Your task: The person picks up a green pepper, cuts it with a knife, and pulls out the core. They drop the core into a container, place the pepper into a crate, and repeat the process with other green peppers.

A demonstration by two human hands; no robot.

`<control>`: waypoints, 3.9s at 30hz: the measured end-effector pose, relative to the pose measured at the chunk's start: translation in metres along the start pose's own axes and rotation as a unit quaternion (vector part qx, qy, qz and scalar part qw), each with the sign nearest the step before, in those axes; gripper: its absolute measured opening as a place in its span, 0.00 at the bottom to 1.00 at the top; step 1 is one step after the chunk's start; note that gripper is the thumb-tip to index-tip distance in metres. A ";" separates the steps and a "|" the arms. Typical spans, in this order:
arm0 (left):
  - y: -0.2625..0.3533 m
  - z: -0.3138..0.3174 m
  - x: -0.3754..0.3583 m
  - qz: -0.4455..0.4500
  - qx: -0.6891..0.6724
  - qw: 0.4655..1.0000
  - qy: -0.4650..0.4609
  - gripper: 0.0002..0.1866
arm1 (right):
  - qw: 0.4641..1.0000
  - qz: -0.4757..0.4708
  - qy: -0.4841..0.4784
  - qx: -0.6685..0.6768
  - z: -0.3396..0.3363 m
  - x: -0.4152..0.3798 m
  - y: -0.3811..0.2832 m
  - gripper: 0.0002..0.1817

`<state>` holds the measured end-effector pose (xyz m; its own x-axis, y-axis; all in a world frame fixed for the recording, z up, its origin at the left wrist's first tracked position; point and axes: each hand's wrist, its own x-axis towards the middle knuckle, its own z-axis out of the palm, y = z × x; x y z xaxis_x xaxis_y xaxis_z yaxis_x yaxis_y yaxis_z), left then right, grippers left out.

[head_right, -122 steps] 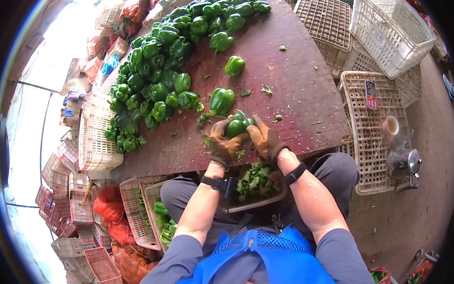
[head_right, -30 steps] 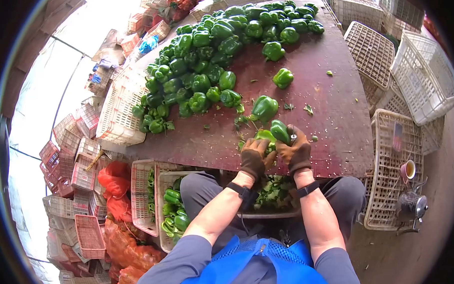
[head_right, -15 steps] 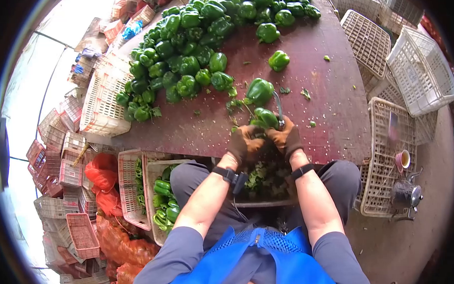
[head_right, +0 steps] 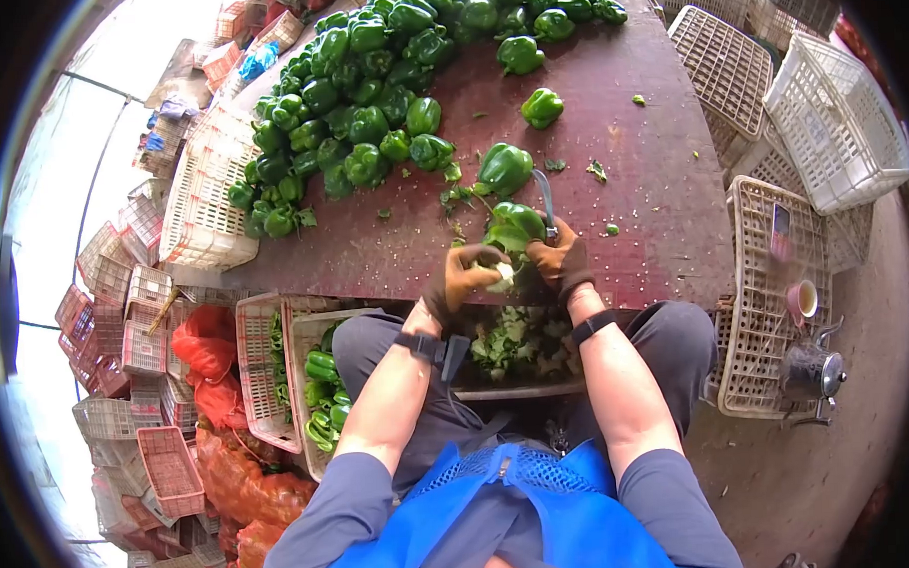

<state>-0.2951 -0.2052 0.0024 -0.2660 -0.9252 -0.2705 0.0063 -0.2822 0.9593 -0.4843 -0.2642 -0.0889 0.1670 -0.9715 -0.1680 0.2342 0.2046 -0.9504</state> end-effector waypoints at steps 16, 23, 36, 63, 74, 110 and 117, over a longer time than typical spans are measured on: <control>-0.029 0.041 0.007 0.148 -0.332 0.919 0.155 0.20 | 0.975 -0.122 -0.167 -0.084 0.003 -0.034 -0.042 0.31; 0.002 0.029 -0.043 0.180 -0.506 0.843 -0.039 0.17 | 0.958 -0.121 -0.239 -0.105 0.027 -0.063 -0.107 0.27; 0.083 -0.098 -0.199 0.477 -0.140 0.813 0.302 0.35 | 0.971 -0.079 -0.201 -0.099 0.075 -0.091 -0.150 0.28; -0.233 -0.272 -0.263 -0.260 0.542 0.598 0.529 0.56 | 0.995 0.005 0.101 -0.026 -0.040 -0.062 -0.088 0.13; -0.317 -0.425 -0.257 -0.256 0.914 0.314 -0.011 0.18 | 0.986 0.025 0.091 -0.139 -0.041 -0.059 -0.083 0.14; -0.244 -0.147 -0.368 -0.316 0.463 0.735 0.382 0.52 | 0.980 0.033 0.081 -0.178 -0.030 -0.047 -0.073 0.20; -0.206 -0.127 -0.348 -0.168 0.512 0.702 0.465 0.42 | 0.981 0.029 0.083 -0.171 -0.032 -0.048 -0.080 0.20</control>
<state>-0.0813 0.1426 -0.1117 0.6615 -0.7495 0.0258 -0.7295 -0.6350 0.2543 -0.5419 -0.2377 -0.0132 0.0064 -0.9715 -0.2369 -0.1119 0.2347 -0.9656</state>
